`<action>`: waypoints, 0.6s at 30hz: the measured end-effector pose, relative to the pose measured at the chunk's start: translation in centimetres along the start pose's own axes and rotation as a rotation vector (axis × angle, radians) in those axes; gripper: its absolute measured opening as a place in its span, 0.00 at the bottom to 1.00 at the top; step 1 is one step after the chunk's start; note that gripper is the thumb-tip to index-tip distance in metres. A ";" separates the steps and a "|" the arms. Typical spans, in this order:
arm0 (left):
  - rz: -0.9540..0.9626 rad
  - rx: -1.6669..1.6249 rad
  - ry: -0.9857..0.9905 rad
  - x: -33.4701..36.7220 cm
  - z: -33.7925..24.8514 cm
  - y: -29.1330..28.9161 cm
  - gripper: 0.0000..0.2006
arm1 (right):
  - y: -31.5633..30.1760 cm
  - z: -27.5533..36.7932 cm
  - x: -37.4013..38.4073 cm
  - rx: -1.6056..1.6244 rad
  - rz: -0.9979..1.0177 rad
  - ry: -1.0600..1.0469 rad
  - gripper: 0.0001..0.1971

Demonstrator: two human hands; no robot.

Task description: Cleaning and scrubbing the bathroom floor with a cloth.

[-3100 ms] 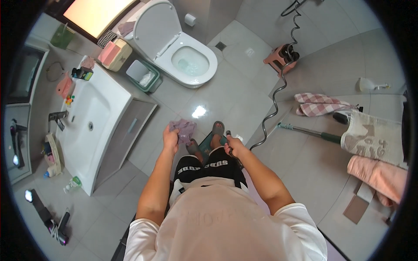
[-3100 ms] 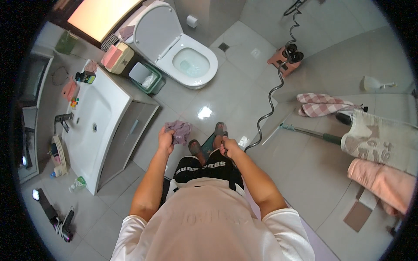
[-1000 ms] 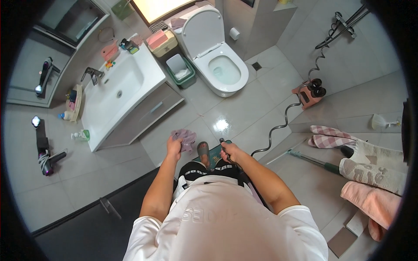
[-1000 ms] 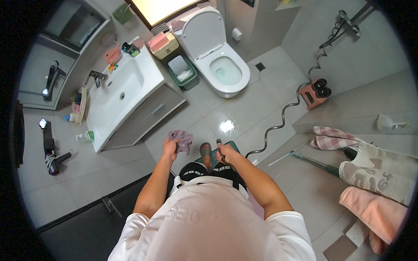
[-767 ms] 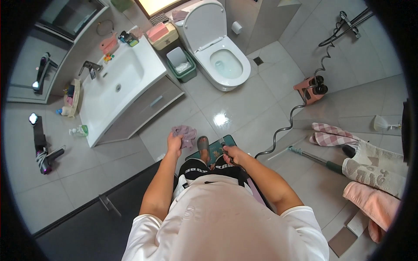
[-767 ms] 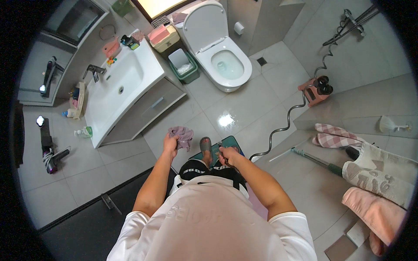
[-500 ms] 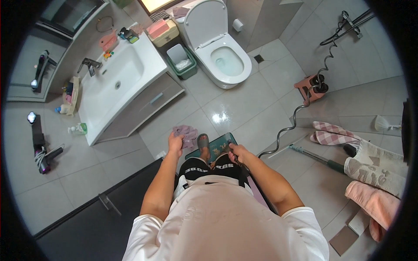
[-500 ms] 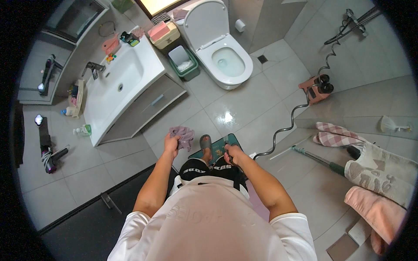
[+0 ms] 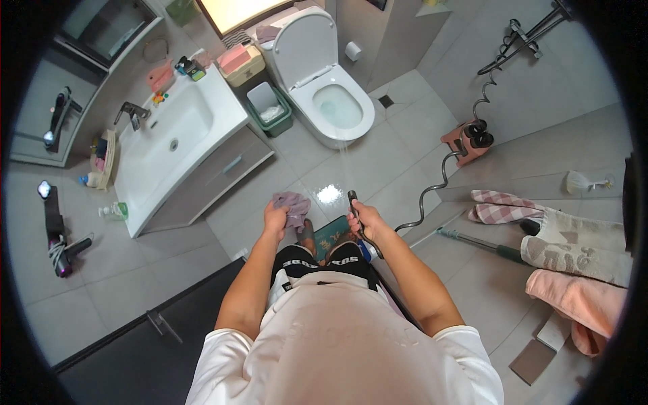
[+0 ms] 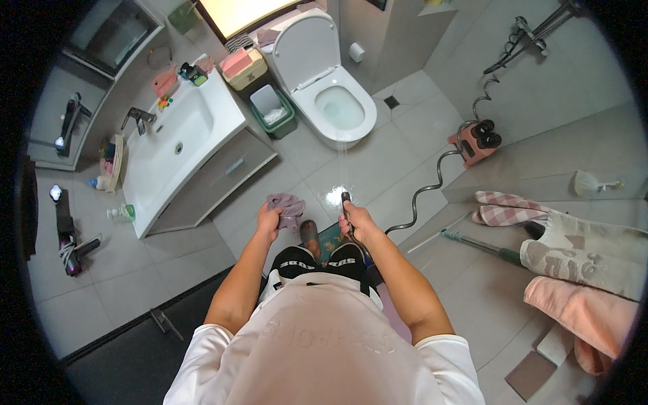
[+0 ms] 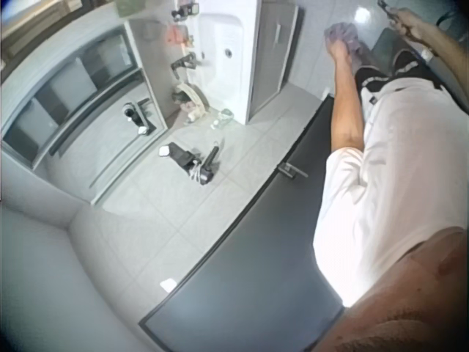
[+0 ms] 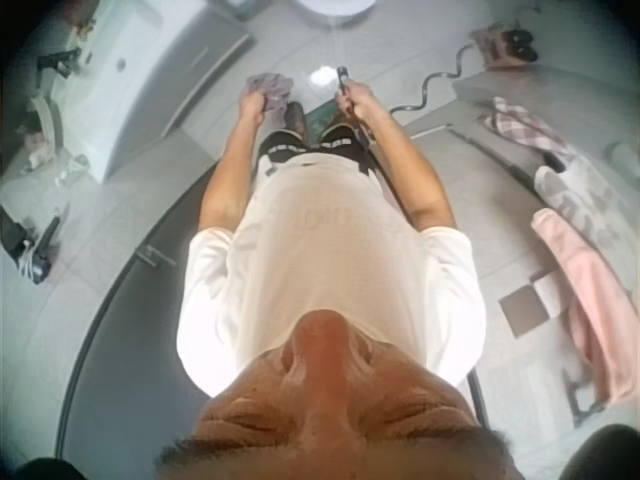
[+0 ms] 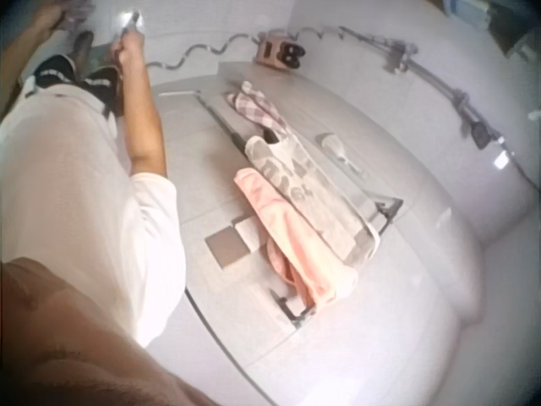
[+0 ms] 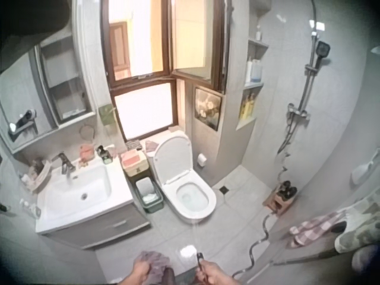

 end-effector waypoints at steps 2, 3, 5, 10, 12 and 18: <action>0.023 -0.001 0.010 0.0 -0.5 1.0 0.22 | 0.1 -0.2 -0.1 -0.005 0.003 0.072 0.14; 0.032 -0.004 0.020 0.1 -0.7 1.4 0.22 | 0.2 0.0 -0.3 -0.005 0.006 0.064 0.14; 0.042 -0.008 0.035 0.0 -1.2 2.1 0.22 | 0.7 0.1 -0.7 -0.064 0.032 0.055 0.15; 0.029 -0.017 0.054 0.1 -1.8 3.1 0.22 | 1.7 1.8 -1.6 -0.007 0.064 0.008 0.15; 0.026 -0.021 0.067 0.5 -1.9 3.1 0.22 | 2.4 1.7 -1.9 -0.143 0.106 0.010 0.15; 0.030 0.007 0.062 1.9 -2.3 3.6 0.22 | 3.8 4.1 -2.0 -0.039 0.142 -0.014 0.16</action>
Point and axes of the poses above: each hand's wrist, its own x-axis towards the middle knuckle, its own y-axis out of the palm, z = x × y, the point moved 8 cm from there along x, towards the middle knuckle, and after that the axes turned 8 degrees about -z, right-handed, at the moved point
